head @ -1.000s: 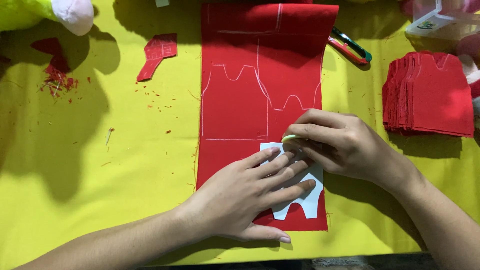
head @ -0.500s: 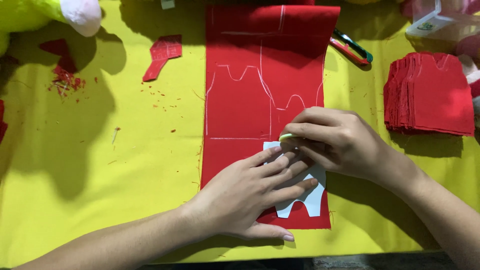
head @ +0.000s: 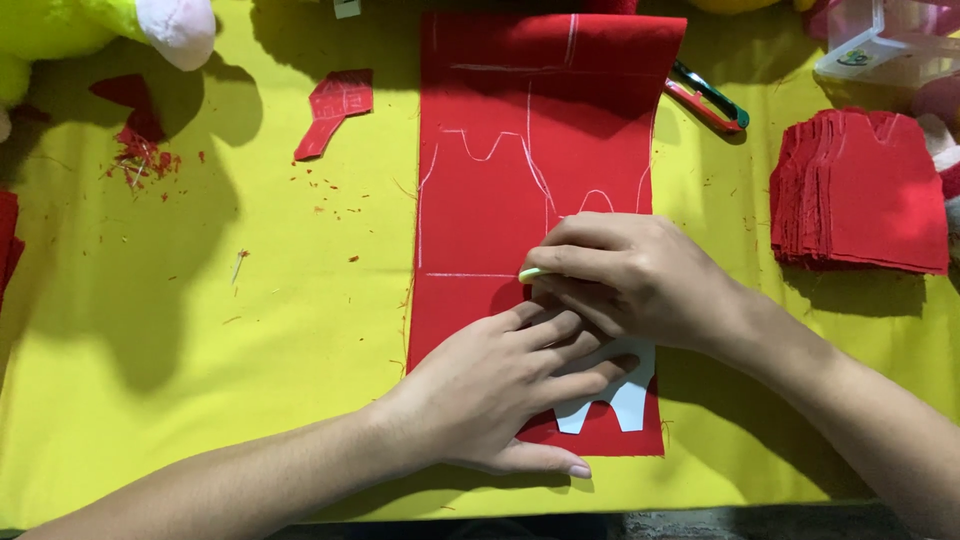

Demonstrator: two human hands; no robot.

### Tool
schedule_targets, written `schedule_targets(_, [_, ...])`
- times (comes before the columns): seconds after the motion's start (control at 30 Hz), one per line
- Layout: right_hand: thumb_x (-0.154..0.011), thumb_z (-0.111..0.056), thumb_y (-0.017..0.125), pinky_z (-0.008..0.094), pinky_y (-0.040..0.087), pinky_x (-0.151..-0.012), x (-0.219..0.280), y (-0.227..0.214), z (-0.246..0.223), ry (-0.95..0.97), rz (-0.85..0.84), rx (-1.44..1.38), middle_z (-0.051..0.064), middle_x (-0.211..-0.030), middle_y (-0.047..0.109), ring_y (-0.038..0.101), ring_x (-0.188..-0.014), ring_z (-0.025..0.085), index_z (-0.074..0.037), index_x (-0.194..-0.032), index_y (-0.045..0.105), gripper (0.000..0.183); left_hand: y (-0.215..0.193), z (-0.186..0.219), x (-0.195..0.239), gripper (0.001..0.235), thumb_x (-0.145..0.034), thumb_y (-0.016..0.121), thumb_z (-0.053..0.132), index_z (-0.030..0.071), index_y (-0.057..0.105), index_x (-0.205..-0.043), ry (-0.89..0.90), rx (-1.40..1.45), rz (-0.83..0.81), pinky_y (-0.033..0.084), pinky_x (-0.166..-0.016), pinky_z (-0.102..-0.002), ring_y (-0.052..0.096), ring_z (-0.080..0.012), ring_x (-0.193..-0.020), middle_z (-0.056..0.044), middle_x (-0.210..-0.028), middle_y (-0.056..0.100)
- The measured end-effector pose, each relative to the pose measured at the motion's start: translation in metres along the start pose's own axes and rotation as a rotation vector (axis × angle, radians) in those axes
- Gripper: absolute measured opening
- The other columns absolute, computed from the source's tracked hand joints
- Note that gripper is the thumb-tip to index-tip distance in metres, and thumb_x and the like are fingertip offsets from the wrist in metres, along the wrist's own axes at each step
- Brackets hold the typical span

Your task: The person places a white paper pattern onto a red fabric sheet and uses a yellow chalk-like tool to trace the pattern's outline. They repeat this process for multiple sections of the fabric, folding the material to align the pattern for subsequent tracing.

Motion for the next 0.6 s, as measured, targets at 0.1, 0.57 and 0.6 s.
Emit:
schedule_targets(0.1, [-0.099,-0.003,0.065,0.033,0.057,-0.072,-0.004,-0.006,-0.008,0.021,0.064,-0.133,0.012,-0.098,0.07,0.069,-0.082,0.024,0.0,-0.112,0.068,0.014,-0.003,0.0,0.0,0.083,-0.096,0.031,0.069,0.011,0.049,-0.151,0.007,0.017,0.021,0.034,-0.12,-0.049,0.05,-0.0352,-0.138,-0.016,-0.147,0.06])
schedule_targets(0.57, [-0.092,-0.008,0.073,0.024,0.048,-0.056,0.076,-0.051,0.004,0.494,0.238,-0.02,0.008,-0.092,0.076,0.059,-0.059,0.011,0.0,-0.116,0.073,0.025,-0.003,-0.002,-0.001,0.083,-0.098,0.032,0.069,0.011,0.041,-0.156,0.026,0.069,-0.042,0.026,-0.124,-0.05,0.04,-0.0389,-0.15,-0.016,-0.167,0.034])
schedule_targets(0.6, [-0.092,-0.009,0.073,0.024,0.046,-0.054,0.079,-0.052,0.003,0.544,0.225,-0.019,0.005,-0.09,0.076,0.057,-0.057,0.009,-0.002,-0.123,0.072,0.032,-0.003,-0.002,-0.002,0.084,-0.098,0.032,0.07,0.011,0.04,-0.157,0.026,0.068,-0.051,0.025,-0.124,-0.05,0.04,-0.0387,-0.15,-0.015,-0.167,0.034])
Point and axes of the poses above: each hand's wrist, its own x-axis away from the middle knuckle, its own y-axis out of the palm, z = x × y, the point moved 4 cm from there along -x, towards the middle knuckle
